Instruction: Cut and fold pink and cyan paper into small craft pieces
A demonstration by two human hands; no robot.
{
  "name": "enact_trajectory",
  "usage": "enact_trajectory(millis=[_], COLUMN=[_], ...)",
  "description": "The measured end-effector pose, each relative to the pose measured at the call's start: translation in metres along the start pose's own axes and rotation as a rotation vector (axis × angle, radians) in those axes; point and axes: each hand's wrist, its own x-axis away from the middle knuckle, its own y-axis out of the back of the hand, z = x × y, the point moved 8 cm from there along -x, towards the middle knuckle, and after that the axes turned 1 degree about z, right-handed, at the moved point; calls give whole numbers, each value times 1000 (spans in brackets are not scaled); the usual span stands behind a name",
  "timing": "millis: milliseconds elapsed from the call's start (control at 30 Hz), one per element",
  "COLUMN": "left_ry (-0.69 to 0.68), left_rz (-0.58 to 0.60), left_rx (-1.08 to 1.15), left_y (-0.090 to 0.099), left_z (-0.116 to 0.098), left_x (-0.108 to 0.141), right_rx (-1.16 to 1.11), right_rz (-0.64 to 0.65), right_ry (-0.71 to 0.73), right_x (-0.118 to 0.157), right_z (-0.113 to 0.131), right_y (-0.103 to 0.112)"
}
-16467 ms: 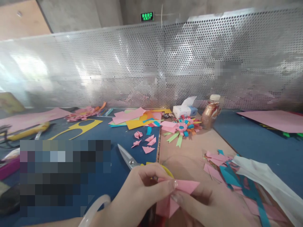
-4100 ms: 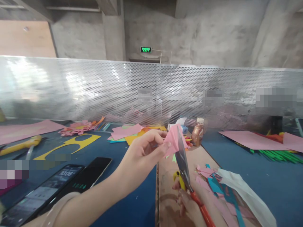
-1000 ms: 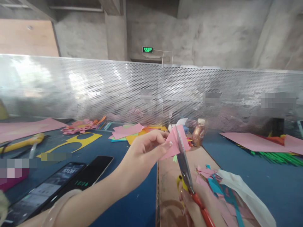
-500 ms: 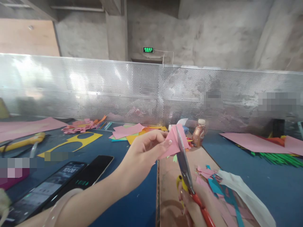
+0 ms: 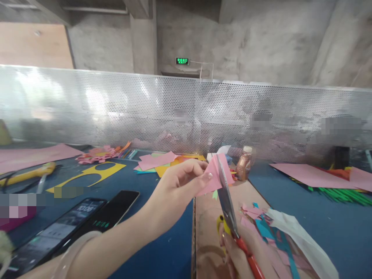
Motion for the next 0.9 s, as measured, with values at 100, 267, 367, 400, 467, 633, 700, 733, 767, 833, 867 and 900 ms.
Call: enact_trajectory(millis=[100, 267, 367, 400, 467, 633, 700, 733, 767, 833, 867, 900], left_ry=[-5, -7, -12, -14, -16, -13, -12, -11, -10, -4, -2, 0], left_rz=[0, 7, -3, -7, -8, -13, -16, -15, -15, -14, -14, -13], left_rx=[18, -2, -35, -43, -44, -24, -29, -32, -35, -44, -51, -58], left_y=[0, -1, -1, -1, -1, 0, 0, 0, 0, 0, 0, 0], left_z=[0, -2, -3, -3, -3, -3, -3, -3, -3, -3, -2, -2], left_x=[0, 1, 1, 1, 1, 1, 1, 1, 1, 1, 1, 1], right_rx=[-1, 22, 50, 61, 86, 154, 174, 183, 191, 205, 210, 215], right_rz=[-37, -25, 15, 30, 61, 125, 142, 150, 157, 170, 176, 182], right_ry=[9, 2, -8, -11, -21, -50, -61, -66, -71, -79, -82, -85], right_x=[0, 32, 72, 86, 109, 131, 129, 128, 128, 127, 127, 127], right_z=[2, 7, 10, 11, 14, 21, 23, 23, 24, 25, 27, 28], right_y=[0, -16, -32, -37, -44, -51, -52, -53, -53, -55, -55, -56])
